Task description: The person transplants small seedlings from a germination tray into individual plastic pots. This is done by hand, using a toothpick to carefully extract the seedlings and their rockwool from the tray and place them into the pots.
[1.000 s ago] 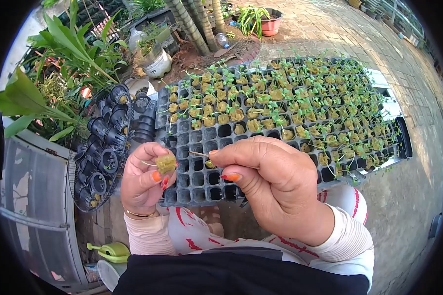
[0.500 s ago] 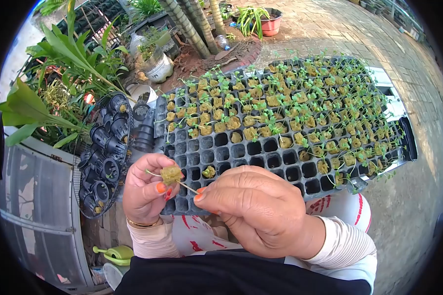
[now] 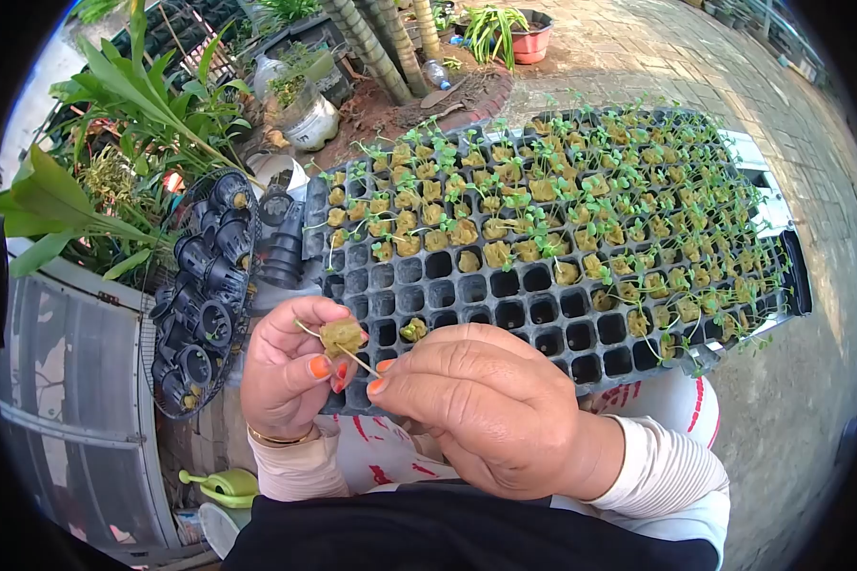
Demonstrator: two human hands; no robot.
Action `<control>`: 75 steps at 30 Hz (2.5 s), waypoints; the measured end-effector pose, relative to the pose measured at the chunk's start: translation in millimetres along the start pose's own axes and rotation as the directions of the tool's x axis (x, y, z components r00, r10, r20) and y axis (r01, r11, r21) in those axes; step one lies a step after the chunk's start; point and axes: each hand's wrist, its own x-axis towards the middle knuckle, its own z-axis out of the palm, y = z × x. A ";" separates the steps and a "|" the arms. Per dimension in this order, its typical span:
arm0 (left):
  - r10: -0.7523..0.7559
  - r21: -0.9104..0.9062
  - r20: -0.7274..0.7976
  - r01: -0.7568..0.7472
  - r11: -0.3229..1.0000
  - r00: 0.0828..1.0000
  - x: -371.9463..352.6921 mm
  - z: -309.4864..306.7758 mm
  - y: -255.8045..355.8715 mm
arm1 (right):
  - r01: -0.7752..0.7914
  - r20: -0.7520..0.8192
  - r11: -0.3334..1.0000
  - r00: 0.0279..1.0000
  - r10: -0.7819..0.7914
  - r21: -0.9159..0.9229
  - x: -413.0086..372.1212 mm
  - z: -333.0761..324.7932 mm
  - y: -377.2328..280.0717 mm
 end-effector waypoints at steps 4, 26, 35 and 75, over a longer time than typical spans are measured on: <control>-0.003 0.005 -0.017 0.003 1.000 1.000 -1.0 -2.7 -1.1 | 0.020 0.018 1.000 1.000 -0.020 0.002 -0.7 1.0 -0.7; 0.122 0.086 -0.043 -0.118 0.989 0.992 2.7 2.3 -6.1 | 0.010 0.053 0.993 0.999 -0.003 -0.116 2.5 -11.9 -1.8; -0.023 -0.160 0.061 0.033 0.987 0.998 3.1 -7.8 4.1 | -0.118 -0.070 0.990 0.991 0.113 -0.074 5.9 -14.0 -2.0; 0.243 0.985 -0.132 0.100 0.138 0.961 33.0 -18.1 18.2 | -0.093 -0.144 0.972 0.988 0.062 -0.218 7.6 -34.2 2.0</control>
